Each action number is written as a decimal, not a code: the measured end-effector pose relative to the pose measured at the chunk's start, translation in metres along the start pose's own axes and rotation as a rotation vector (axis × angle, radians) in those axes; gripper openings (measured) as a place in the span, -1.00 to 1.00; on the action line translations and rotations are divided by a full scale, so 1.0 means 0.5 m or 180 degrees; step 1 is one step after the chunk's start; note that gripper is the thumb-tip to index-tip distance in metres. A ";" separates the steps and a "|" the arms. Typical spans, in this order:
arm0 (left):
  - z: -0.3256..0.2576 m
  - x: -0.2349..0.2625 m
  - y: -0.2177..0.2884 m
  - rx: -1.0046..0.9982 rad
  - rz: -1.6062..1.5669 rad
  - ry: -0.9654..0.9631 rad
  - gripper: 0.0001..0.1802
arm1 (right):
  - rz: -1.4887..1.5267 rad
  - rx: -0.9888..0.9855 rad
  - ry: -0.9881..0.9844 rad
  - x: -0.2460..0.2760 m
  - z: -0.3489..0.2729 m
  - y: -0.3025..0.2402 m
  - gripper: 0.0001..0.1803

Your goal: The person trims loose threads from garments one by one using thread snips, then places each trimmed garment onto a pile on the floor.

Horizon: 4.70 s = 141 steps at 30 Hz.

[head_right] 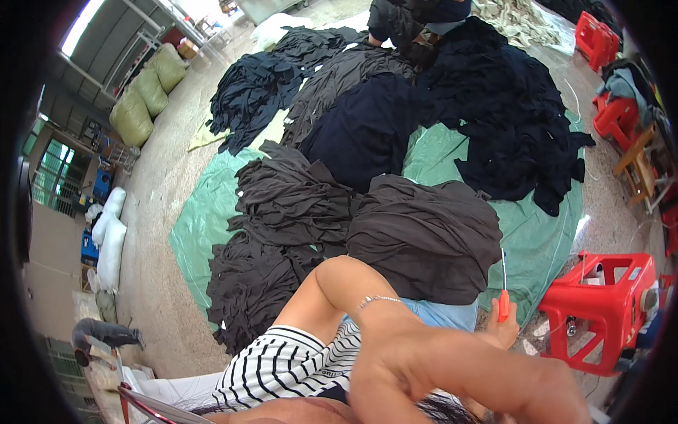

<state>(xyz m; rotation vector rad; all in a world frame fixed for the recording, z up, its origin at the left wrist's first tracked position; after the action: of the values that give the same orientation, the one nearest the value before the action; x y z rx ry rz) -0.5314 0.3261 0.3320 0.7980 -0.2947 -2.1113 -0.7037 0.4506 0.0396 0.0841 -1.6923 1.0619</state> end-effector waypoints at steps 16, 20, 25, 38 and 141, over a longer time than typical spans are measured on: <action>-0.153 -0.138 -0.232 0.2760 -0.1402 -0.1599 -0.64 | 0.0055 -0.0367 0.0186 0.012 -0.007 0.001 -0.63; -0.166 -0.077 -0.146 0.1027 0.1896 -0.1872 -0.61 | 0.0312 0.0127 0.0567 0.003 0.004 0.026 -0.64; -0.272 0.199 -0.124 0.0993 0.5958 0.0327 -0.75 | 0.0153 -0.0091 0.0352 -0.024 0.061 0.050 -0.61; -0.469 0.294 -0.006 0.2061 0.5949 0.1260 -0.59 | 0.2843 -0.1217 -0.0863 -0.225 0.360 0.056 -0.47; -0.357 0.428 -0.286 0.3040 0.6717 -0.0570 -0.30 | -0.0826 0.0167 -0.0291 0.076 0.069 -0.096 -0.48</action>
<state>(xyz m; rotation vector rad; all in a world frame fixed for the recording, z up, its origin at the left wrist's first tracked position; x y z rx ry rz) -0.6040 0.2601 0.0343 0.2792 -1.4460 0.0792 -0.7193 0.4150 0.0981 0.3810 -1.6820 0.9182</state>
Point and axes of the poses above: each hand's wrist, its own z-axis towards the middle knuckle, its own x-axis out of the back of the hand, y = z × x, the point moved 4 cm from there along z, towards the middle knuckle, and after that the axes turned 1 degree about x, right-handed, at the moved point
